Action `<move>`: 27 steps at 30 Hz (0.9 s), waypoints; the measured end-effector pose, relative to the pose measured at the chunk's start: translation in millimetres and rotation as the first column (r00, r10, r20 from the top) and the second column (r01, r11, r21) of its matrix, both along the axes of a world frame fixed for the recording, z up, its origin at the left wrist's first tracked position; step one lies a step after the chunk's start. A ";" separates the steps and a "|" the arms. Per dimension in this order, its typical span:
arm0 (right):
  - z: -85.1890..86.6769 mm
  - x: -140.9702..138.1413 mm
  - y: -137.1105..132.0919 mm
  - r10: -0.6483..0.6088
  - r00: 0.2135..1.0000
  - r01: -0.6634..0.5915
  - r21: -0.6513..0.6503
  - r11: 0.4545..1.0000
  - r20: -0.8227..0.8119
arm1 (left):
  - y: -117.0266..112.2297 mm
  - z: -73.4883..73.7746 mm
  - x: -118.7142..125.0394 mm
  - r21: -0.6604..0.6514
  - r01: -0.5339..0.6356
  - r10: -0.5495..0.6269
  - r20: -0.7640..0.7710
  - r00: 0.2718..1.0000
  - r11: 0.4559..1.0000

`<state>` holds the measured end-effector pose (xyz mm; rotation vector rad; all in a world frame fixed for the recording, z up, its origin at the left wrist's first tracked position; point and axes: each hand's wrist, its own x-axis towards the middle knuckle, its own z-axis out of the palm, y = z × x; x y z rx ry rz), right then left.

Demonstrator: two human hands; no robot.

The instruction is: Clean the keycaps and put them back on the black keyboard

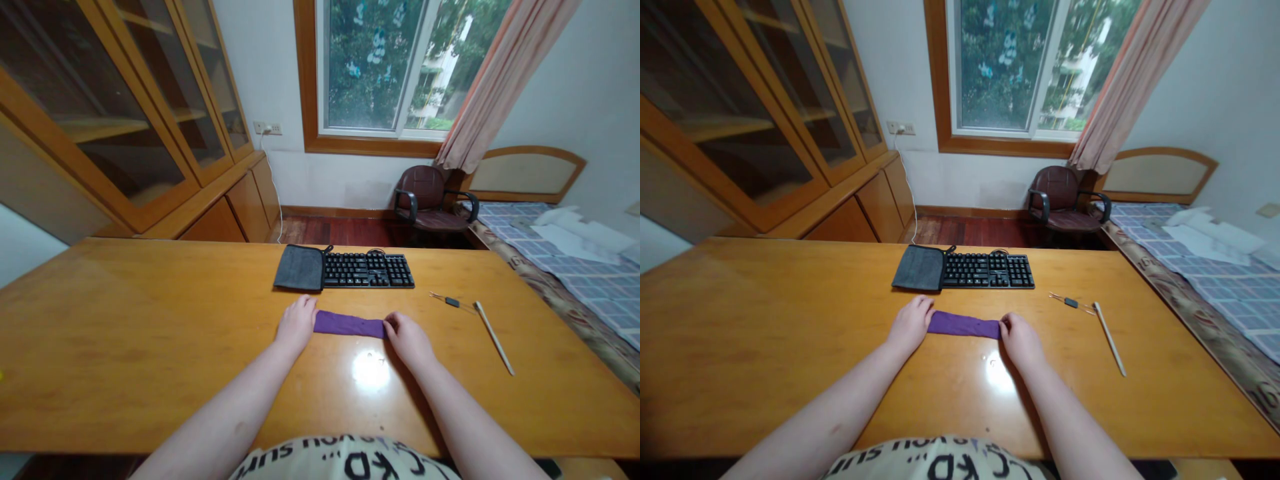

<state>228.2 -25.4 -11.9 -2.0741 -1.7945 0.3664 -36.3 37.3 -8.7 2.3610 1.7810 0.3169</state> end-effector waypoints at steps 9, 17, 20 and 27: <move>1.7 -25.2 -26.6 0.476 0.878 -0.475 -0.017 0.880 0.054 | -51.2 -8.7 17.1 -0.150 0.385 -0.389 0.004 0.921 0.911; 2.8 -3.1 -17.0 0.231 0.969 -0.229 -0.033 0.973 0.083 | -35.2 4.0 5.2 -0.177 0.297 -0.294 0.045 0.955 0.938; 5.5 -0.6 -6.3 0.199 0.972 -0.196 -0.036 0.980 0.125 | -26.9 7.5 3.7 -0.060 0.022 -0.024 -0.040 0.999 0.998; 5.7 -13.6 5.3 0.165 0.986 -0.162 -0.072 0.984 0.031 | -14.2 -1.5 -0.9 -0.036 -0.091 0.088 -0.090 0.992 0.995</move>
